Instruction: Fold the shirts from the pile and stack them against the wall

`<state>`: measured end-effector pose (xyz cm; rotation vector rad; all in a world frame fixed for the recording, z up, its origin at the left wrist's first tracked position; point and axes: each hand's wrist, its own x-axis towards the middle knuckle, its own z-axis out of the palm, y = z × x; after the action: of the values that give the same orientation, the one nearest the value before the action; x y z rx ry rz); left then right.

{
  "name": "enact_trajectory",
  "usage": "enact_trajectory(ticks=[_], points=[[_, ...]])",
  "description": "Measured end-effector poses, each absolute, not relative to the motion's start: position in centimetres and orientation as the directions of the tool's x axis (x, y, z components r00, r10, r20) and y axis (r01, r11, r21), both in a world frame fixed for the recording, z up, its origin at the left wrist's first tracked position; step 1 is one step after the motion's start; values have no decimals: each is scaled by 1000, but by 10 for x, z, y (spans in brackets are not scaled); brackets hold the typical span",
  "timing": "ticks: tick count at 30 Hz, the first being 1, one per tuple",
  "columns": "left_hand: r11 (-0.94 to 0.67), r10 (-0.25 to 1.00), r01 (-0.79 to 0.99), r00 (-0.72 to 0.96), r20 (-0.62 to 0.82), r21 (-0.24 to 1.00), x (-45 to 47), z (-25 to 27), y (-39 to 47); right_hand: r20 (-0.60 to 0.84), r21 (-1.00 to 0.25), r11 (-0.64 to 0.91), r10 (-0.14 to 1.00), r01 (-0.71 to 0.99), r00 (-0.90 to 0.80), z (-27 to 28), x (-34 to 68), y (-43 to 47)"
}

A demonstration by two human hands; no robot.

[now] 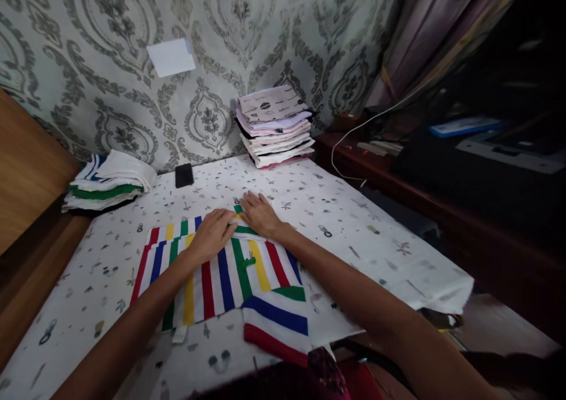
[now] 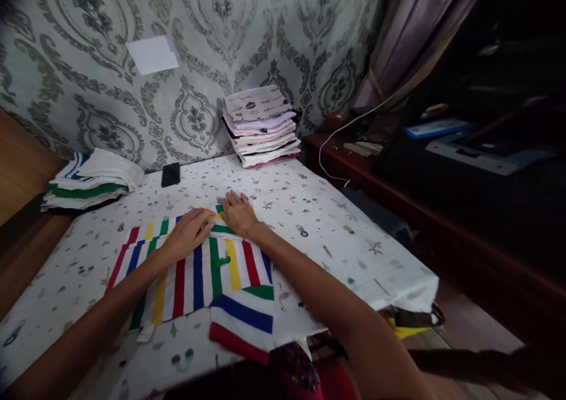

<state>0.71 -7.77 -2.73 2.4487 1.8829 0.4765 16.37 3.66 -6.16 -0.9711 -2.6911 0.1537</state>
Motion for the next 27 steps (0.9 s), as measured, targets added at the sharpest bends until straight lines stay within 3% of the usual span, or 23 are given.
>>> enact_trajectory(ticks=[5, 8, 15, 21, 27], points=[[-141, 989, 969, 147, -16, 202, 10, -47, -77, 165, -186, 753, 658, 632, -735, -72, 167, 46], [-87, 993, 976, 101, -63, 200, -6, -50, -87, 169, -166, 758, 652, 631, -739, -79, 166, 52], [334, 937, 940, -323, -133, 69, -91, -46, -145, 161, -162, 767, 641, 621, -751, -82, 166, 53], [428, 897, 904, -422, -129, 19, -121, -45, -171, 122, -198, 754, 653, 626, -748, -70, 166, 48], [351, 935, 936, -350, 60, -2, -106, -40, -192, 203, -345, 796, 580, 497, -789, -43, 217, 16]])
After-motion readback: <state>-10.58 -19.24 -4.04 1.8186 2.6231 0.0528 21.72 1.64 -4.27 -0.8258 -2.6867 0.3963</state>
